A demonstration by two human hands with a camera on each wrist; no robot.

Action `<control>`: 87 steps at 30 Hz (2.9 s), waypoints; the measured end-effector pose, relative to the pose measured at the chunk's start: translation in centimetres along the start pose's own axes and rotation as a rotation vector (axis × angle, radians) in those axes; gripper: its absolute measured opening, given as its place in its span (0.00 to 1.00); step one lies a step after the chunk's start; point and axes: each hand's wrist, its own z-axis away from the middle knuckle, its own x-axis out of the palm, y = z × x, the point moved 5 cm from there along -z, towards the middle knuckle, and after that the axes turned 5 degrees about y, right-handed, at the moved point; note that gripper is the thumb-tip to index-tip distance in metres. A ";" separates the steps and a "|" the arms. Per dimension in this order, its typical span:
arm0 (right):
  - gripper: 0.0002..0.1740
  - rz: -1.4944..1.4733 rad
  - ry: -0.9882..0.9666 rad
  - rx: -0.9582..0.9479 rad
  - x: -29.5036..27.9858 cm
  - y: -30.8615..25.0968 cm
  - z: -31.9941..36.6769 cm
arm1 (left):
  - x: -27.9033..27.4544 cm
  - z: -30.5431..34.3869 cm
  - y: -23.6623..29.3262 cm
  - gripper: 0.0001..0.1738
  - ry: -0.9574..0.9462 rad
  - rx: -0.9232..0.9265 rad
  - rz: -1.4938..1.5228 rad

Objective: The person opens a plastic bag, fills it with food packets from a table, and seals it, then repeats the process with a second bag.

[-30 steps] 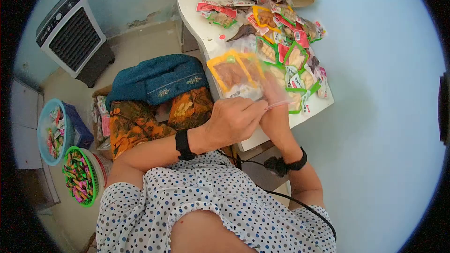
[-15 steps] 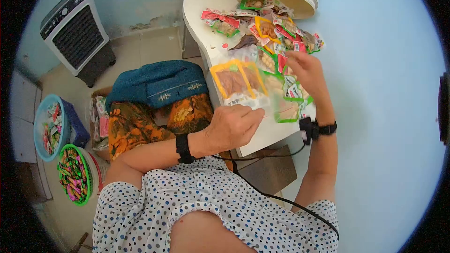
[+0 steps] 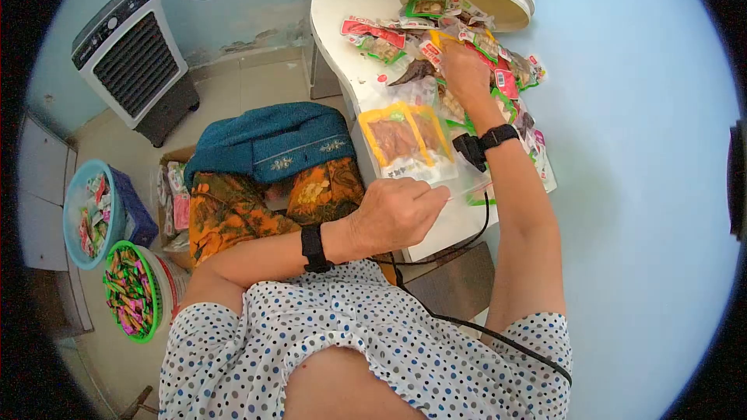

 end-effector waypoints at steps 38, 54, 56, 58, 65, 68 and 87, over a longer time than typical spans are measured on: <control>0.12 -1.005 -0.297 0.644 -15.5 -5.1 18.5 | 1.7 0.1 -1.8 0.09 -0.215 -0.400 0.140; 0.14 -1.538 -0.317 1.256 -16.5 -4.5 27.2 | 1.1 -0.5 -1.4 0.10 -0.013 -0.329 0.116; 0.15 -1.585 -0.351 1.283 -16.4 -4.8 26.9 | 0.8 -0.8 -1.0 0.12 0.006 -0.250 0.105; 0.16 -1.662 -0.380 1.292 -16.6 -5.4 26.0 | 0.6 -0.9 -0.4 0.13 -0.037 -0.158 0.006; 0.21 -1.901 -0.344 1.298 -16.6 -6.3 24.6 | 0.3 -0.8 0.4 0.18 -0.004 -0.011 -0.120; 0.23 -1.997 -0.323 1.239 -16.6 -7.5 23.4 | 0.5 -0.8 0.5 0.19 0.005 0.003 -0.098; 0.07 -1.284 0.060 1.169 -10.5 -7.6 19.2 | 0.9 -0.3 0.8 0.24 -0.108 0.079 0.033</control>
